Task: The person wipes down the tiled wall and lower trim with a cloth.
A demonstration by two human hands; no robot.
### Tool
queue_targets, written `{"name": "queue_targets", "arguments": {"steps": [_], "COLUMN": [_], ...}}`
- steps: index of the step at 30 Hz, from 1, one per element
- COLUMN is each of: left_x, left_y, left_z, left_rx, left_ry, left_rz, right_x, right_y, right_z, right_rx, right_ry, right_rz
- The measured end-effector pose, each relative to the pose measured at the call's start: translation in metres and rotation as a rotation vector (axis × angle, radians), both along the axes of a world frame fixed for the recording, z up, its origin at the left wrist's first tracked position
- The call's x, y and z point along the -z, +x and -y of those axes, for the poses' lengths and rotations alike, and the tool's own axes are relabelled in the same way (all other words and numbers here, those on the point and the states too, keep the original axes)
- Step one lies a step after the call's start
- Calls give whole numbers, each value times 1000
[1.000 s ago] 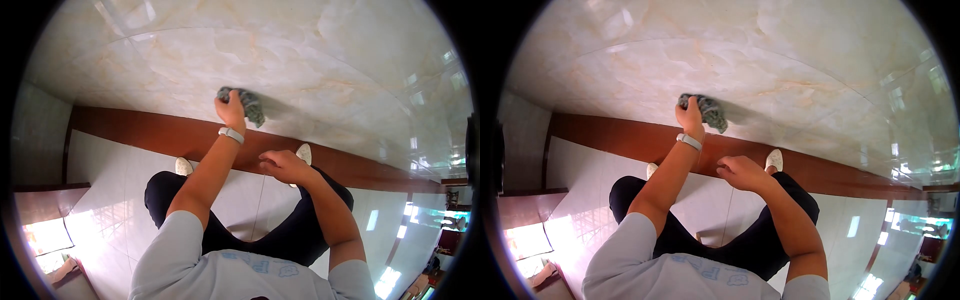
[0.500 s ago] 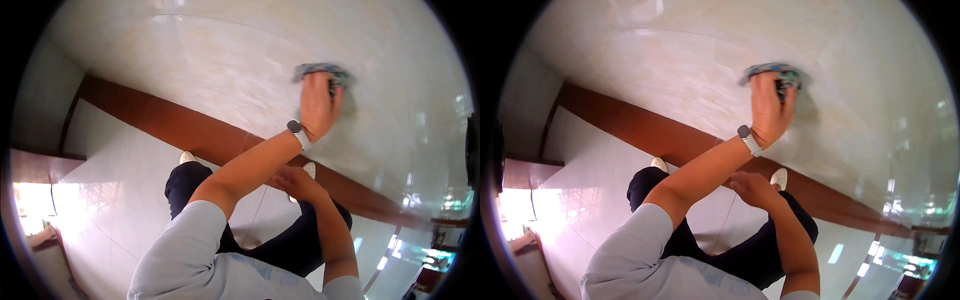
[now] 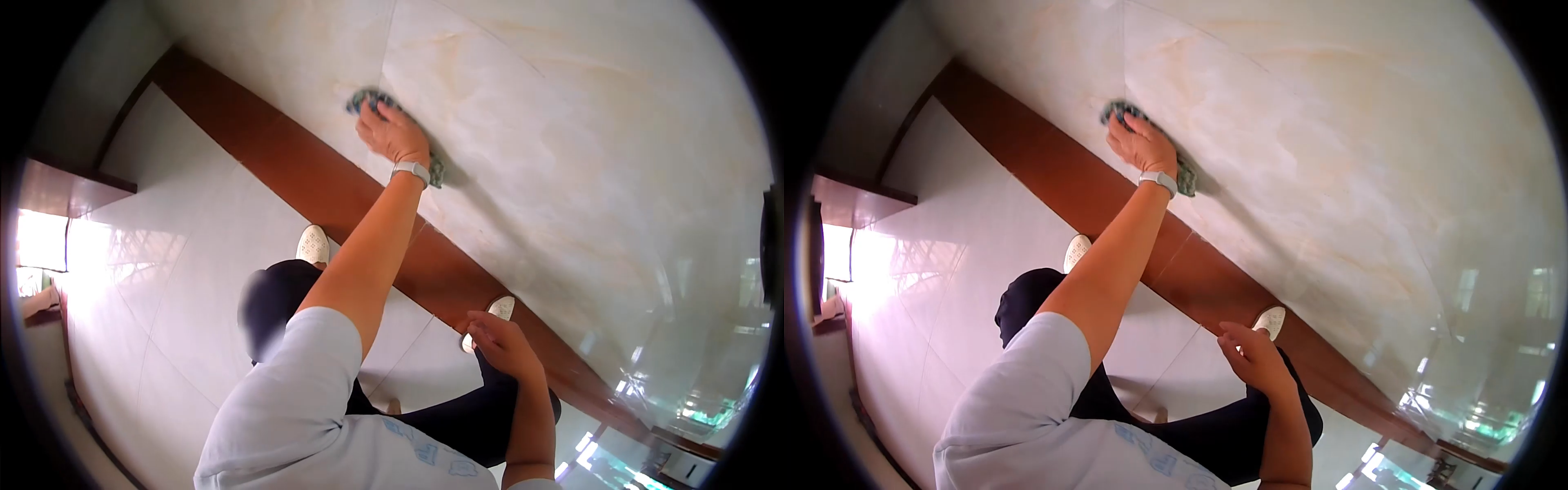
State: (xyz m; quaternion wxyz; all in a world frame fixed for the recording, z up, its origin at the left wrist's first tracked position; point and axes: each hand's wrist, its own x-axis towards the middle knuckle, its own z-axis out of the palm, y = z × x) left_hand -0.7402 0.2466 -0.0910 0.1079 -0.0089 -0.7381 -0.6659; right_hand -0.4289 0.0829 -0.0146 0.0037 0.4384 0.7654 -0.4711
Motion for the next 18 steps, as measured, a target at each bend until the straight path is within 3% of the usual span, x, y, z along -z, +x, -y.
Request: {"name": "queue_targets", "arguments": {"steps": [4,8,14,18], "left_x": [90,68,-41,-133], "left_y": [30,47,66,54], "left_z": [9,11,12,38], "left_rx": [184,263,334,627], "left_ry": [-185,-162,242,406], "left_rz": [505,926,469,-52], "right_x": [6,17,11,7], "right_y": [-17,-19,-13,-13], "right_z": [-1,-1,0,3], "right_rx": [-77,-173,-112,-73], "right_ry": [4,105,-29,20], "right_rz": [37,30,51,32]}}
